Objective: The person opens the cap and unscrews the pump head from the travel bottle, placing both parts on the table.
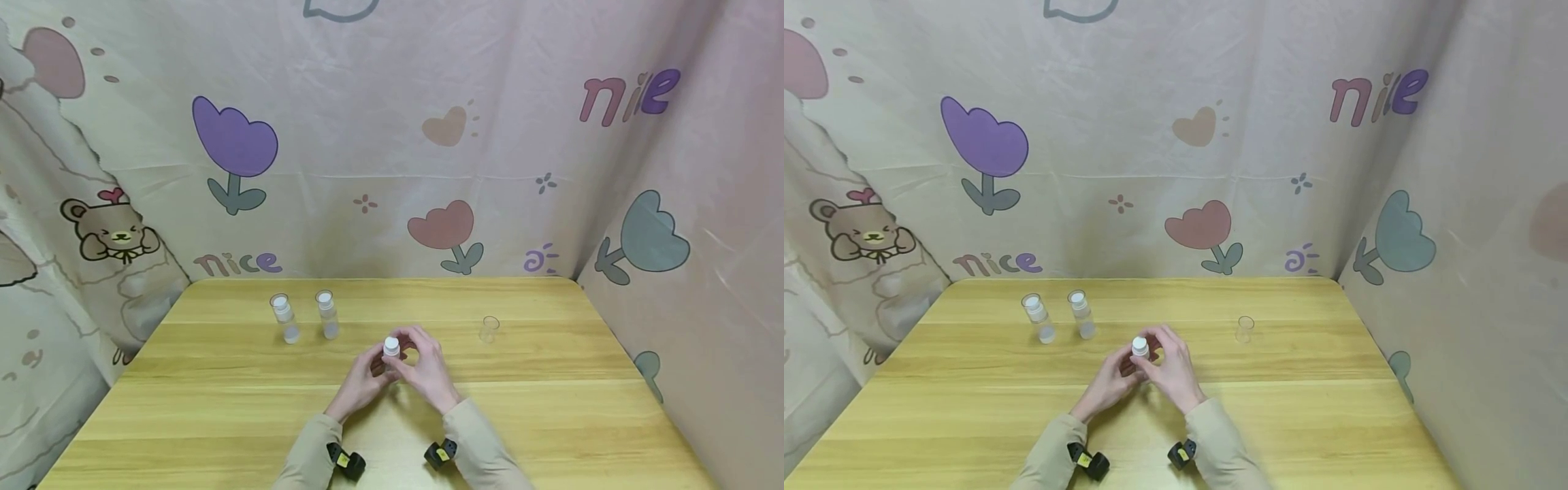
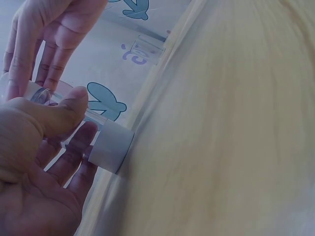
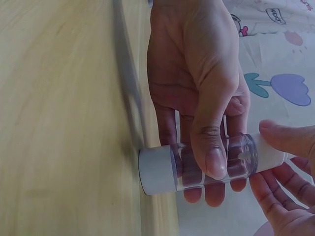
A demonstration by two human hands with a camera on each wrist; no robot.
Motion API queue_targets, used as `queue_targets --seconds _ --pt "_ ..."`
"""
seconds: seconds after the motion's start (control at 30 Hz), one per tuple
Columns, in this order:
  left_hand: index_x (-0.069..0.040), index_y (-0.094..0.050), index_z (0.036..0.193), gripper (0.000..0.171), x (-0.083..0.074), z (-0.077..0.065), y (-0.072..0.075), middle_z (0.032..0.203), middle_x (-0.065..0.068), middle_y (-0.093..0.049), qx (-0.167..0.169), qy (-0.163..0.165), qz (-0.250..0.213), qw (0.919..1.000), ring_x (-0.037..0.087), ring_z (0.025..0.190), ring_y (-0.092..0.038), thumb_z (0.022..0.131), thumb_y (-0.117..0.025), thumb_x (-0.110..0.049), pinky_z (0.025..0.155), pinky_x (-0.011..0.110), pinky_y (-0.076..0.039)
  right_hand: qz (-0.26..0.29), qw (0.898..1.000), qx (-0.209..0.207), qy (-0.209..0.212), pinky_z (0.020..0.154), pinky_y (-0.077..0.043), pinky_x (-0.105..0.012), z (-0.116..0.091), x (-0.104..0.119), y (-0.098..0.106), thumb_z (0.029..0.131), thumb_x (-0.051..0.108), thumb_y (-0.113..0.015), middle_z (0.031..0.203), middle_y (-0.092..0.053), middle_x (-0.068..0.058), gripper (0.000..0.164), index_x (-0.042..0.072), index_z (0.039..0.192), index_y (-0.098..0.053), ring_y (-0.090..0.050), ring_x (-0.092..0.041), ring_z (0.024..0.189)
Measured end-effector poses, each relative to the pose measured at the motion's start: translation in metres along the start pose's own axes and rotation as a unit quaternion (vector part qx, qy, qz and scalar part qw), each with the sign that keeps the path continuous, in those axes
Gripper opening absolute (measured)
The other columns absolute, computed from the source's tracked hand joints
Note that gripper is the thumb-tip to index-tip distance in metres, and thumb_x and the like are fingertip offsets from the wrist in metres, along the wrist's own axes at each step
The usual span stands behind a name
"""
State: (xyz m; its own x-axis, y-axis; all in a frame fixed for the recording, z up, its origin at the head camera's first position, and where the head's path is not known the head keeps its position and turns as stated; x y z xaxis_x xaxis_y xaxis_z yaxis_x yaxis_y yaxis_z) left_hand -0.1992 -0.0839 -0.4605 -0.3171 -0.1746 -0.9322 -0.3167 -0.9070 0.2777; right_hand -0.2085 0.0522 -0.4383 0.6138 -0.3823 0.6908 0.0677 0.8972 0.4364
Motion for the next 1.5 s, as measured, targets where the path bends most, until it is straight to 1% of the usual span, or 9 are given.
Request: queue_targets --seconds 0.2,0.43,0.67,0.77,0.93,1.1,1.27,1.43,1.5 --pt "0.001 -0.046 0.123 0.046 0.0 0.001 0.0 0.117 0.022 -0.057 0.004 -0.001 0.0 1.0 0.032 0.112 -0.054 0.08 -0.061 0.001 0.097 0.034 -0.045 -0.01 1.0 -0.002 0.018 0.071 -0.054 -0.025 -0.001 0.001 0.0 0.067 0.011 -0.075 0.093 -0.063 0.0 0.037 0.009 0.101 -0.06 -0.06 -0.009 0.079" --pt "0.0 -0.046 0.123 0.047 0.0 0.001 0.0 0.116 0.023 -0.057 0.004 0.001 -0.004 1.0 0.034 0.111 -0.054 0.079 -0.061 0.001 0.097 0.035 -0.045 -0.001 1.0 0.02 0.012 0.077 -0.054 -0.023 -0.001 0.0 0.001 0.07 0.01 -0.073 0.099 -0.063 -0.001 0.037 0.008 0.105 -0.06 -0.061 -0.01 0.086" --pt "0.003 -0.046 0.122 0.044 0.001 0.001 0.0 0.116 0.025 -0.057 -0.001 -0.002 -0.01 0.9999 0.036 0.109 -0.054 0.079 -0.059 0.005 0.096 0.034 -0.046 -0.023 0.999 0.026 0.005 0.086 -0.05 -0.032 -0.004 -0.001 -0.002 0.07 0.015 -0.074 0.108 -0.059 0.002 0.047 0.011 0.113 -0.055 -0.057 -0.01 0.095" --pt "0.003 -0.047 0.121 0.044 0.001 0.001 0.0 0.116 0.024 -0.057 -0.001 -0.002 -0.01 1.0 0.034 0.109 -0.055 0.079 -0.059 0.005 0.096 0.033 -0.046 -0.027 1.0 0.003 0.005 0.081 -0.05 -0.033 -0.004 0.0 -0.004 0.069 0.018 -0.075 0.106 -0.058 0.002 0.05 0.011 0.113 -0.055 -0.055 -0.009 0.091" --pt "-0.001 -0.045 0.125 0.05 0.0 0.0 0.0 0.121 0.021 -0.055 0.001 0.003 -0.013 0.9999 0.032 0.111 -0.054 0.078 -0.06 0.006 0.098 0.036 -0.044 -0.026 0.999 -0.034 0.008 0.072 -0.051 -0.027 -0.004 0.0 -0.005 0.067 0.018 -0.077 0.097 -0.058 0.004 0.042 0.013 0.105 -0.058 -0.055 -0.007 0.082" --pt "-0.002 -0.044 0.127 0.051 0.001 0.001 0.0 0.122 0.02 -0.055 0.004 0.006 -0.022 0.9997 0.032 0.112 -0.054 0.078 -0.059 0.007 0.098 0.036 -0.044 -0.014 0.999 -0.038 0.014 0.069 -0.053 -0.027 -0.004 0.001 -0.005 0.068 0.015 -0.076 0.095 -0.06 0.004 0.037 0.012 0.101 -0.059 -0.057 -0.008 0.08" --pt "0.0 -0.048 0.121 0.044 0.001 0.001 0.0 0.117 0.022 -0.057 0.002 0.013 -0.018 0.9998 0.033 0.111 -0.054 0.079 -0.059 0.006 0.098 0.038 -0.044 0.0 1.0 -0.021 0.008 0.072 -0.053 -0.026 -0.003 0.012 -0.001 0.068 0.003 -0.074 0.095 -0.062 -0.006 0.037 0.004 0.102 -0.059 -0.06 -0.018 0.08" --pt "0.004 -0.048 0.118 0.041 0.0 0.001 0.001 0.116 0.023 -0.057 0.003 0.012 -0.015 0.9998 0.032 0.11 -0.054 0.079 -0.059 0.005 0.097 0.036 -0.045 -0.003 1.0 0.004 -0.01 0.085 -0.047 -0.038 -0.005 0.0 -0.005 0.07 0.011 -0.074 0.105 -0.06 -0.002 0.044 0.01 0.111 -0.057 -0.057 -0.017 0.092" --pt "0.003 -0.049 0.118 0.041 0.0 0.001 0.001 0.116 0.022 -0.058 0.001 0.013 -0.012 0.9998 0.031 0.11 -0.055 0.079 -0.059 0.005 0.097 0.034 -0.045 -0.004 1.0 0.003 -0.013 0.085 -0.046 -0.041 -0.005 0.0 -0.004 0.07 0.016 -0.075 0.107 -0.058 0.0 0.047 0.013 0.113 -0.055 -0.056 -0.015 0.093"
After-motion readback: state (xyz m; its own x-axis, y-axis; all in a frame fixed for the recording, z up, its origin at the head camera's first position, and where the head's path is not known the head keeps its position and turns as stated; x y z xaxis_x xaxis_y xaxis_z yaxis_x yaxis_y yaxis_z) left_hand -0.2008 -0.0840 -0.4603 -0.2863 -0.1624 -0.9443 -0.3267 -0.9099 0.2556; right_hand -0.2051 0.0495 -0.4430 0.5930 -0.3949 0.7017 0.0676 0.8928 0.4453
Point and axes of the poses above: each hand's wrist, its own z-axis towards the middle knuckle, its own y-axis out of the back of the hand, x = y × z, the point moved 2 cm from there along z, towards the middle knuckle
